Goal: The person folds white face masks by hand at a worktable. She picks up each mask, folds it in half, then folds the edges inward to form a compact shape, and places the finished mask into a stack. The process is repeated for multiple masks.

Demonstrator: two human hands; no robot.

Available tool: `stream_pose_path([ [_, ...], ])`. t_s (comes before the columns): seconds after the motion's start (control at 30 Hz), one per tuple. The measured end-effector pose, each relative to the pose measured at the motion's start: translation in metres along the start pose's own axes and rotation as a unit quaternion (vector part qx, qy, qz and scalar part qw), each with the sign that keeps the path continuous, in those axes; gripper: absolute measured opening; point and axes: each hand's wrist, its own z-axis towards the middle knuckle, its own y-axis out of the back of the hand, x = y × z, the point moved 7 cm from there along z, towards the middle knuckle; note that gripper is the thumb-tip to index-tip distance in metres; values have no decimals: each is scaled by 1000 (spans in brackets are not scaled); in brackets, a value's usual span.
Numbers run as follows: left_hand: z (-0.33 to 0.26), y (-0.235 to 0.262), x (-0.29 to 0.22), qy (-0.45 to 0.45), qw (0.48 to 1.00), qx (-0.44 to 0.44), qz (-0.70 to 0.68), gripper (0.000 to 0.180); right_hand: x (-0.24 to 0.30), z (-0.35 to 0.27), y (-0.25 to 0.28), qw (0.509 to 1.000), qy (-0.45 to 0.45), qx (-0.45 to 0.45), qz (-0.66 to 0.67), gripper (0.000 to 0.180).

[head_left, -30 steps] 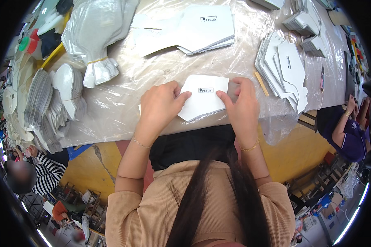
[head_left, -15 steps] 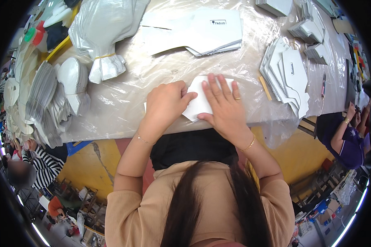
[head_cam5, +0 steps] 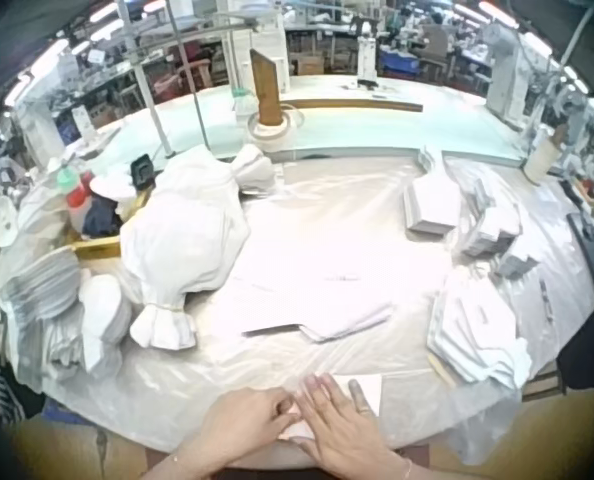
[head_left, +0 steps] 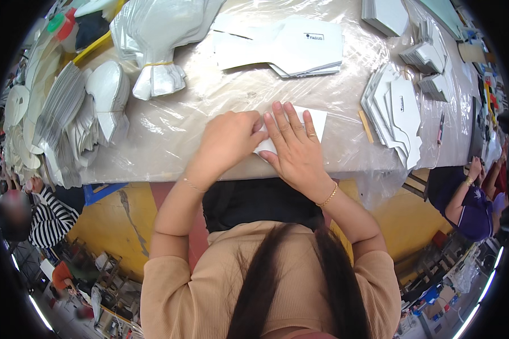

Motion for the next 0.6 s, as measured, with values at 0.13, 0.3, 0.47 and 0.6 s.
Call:
stream_pose_path([
  [0.13,-15,14,32,67,984,142,-82,23,1,-1,-1,1000,12,5,-21,74],
  [0.3,-28,28,60,139,965,156,-157,20,3,0,-2,999,12,19,-41,76],
  [0.47,-38,26,71,157,948,142,-237,25,5,1,-1,998,24,29,-50,78],
  [0.6,-44,22,72,184,910,134,-348,24,8,2,4,999,23,31,-36,76],
])
